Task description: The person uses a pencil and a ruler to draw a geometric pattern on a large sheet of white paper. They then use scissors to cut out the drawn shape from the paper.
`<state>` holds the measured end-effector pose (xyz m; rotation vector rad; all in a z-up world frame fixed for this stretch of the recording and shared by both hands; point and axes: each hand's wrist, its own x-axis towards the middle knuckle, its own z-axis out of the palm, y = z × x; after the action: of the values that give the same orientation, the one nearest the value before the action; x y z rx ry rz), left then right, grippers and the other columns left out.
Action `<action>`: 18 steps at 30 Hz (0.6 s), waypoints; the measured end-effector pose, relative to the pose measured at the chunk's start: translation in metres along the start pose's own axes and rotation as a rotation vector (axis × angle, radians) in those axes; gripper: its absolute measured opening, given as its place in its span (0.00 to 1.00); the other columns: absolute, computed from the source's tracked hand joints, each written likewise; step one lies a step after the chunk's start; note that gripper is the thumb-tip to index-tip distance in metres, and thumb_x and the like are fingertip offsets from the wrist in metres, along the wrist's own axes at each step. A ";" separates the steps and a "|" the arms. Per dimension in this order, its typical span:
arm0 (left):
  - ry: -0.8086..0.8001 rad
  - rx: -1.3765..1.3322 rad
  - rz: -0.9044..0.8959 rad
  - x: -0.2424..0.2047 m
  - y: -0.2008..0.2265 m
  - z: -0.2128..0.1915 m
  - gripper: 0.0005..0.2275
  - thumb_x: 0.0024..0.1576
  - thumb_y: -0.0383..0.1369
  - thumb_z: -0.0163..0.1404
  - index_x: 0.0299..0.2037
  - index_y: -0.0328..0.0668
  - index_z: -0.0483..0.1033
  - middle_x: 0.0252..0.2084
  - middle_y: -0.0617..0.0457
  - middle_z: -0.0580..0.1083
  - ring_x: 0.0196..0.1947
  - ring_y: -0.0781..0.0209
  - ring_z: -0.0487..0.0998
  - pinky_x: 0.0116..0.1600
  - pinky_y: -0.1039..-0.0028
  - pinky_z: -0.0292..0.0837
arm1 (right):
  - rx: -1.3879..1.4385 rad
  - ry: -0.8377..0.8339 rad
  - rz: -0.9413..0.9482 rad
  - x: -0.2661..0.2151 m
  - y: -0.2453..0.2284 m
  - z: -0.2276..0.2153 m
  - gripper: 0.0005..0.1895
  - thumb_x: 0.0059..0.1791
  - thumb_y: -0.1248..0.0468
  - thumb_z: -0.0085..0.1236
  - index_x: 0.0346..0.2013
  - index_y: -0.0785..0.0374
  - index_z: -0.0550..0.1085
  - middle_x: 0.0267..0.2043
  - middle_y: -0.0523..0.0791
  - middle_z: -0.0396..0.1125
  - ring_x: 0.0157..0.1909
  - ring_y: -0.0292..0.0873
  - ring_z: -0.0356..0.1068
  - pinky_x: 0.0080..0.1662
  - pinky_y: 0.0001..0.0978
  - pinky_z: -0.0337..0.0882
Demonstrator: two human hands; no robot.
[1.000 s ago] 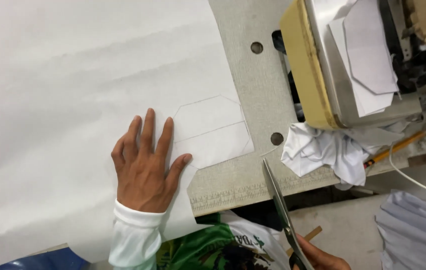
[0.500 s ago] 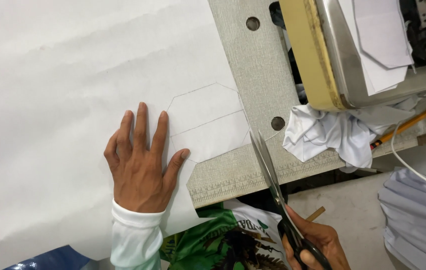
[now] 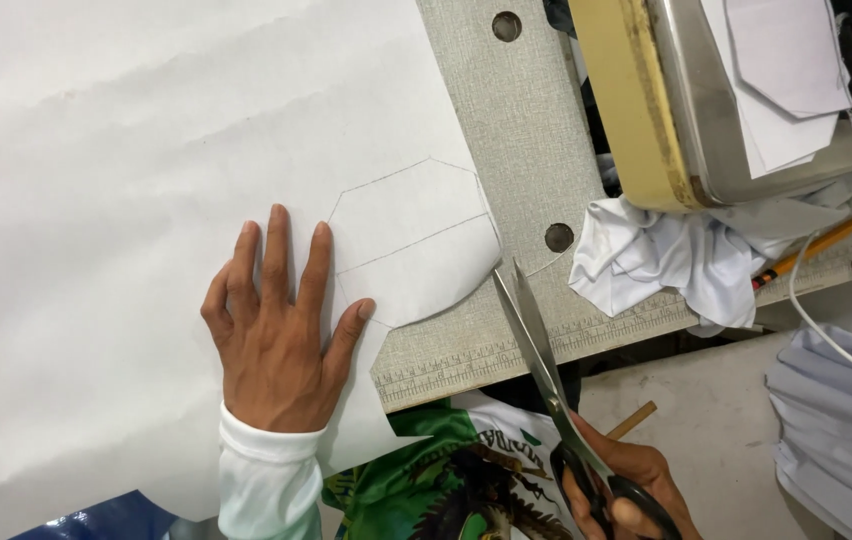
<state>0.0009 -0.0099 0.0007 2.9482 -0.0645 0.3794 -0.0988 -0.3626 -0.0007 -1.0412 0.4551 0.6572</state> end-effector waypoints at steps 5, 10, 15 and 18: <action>-0.025 -0.008 -0.009 -0.007 0.000 -0.001 0.27 0.67 0.53 0.39 0.72 0.48 0.63 0.76 0.39 0.58 0.76 0.41 0.55 0.69 0.56 0.50 | 0.065 -0.089 -0.082 0.005 -0.004 0.001 0.40 0.48 0.54 0.68 0.72 0.62 0.64 0.27 0.52 0.65 0.21 0.41 0.59 0.24 0.27 0.59; -0.081 0.007 -0.003 -0.003 -0.001 -0.011 0.26 0.64 0.53 0.43 0.70 0.55 0.67 0.74 0.40 0.59 0.73 0.41 0.56 0.65 0.56 0.52 | 0.055 -0.106 -0.061 0.005 -0.001 -0.005 0.42 0.48 0.57 0.69 0.72 0.67 0.62 0.28 0.52 0.66 0.22 0.41 0.62 0.20 0.27 0.63; -0.346 0.108 0.025 0.030 -0.006 -0.029 0.28 0.53 0.58 0.51 0.62 0.62 0.67 0.65 0.37 0.63 0.65 0.38 0.60 0.61 0.47 0.54 | 0.020 -0.180 -0.136 0.007 0.005 -0.005 0.38 0.50 0.65 0.66 0.72 0.64 0.60 0.32 0.56 0.66 0.26 0.48 0.66 0.24 0.36 0.69; -0.550 0.259 0.066 0.056 -0.007 -0.026 0.30 0.50 0.62 0.52 0.58 0.63 0.64 0.61 0.42 0.65 0.57 0.39 0.68 0.52 0.38 0.71 | -0.107 -0.006 -0.119 0.006 0.003 0.002 0.44 0.44 0.63 0.71 0.71 0.68 0.60 0.33 0.53 0.71 0.29 0.51 0.74 0.33 0.49 0.88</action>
<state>0.0491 -0.0002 0.0390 3.2149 -0.1934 -0.4584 -0.0960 -0.3584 -0.0058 -1.1582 0.3527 0.5829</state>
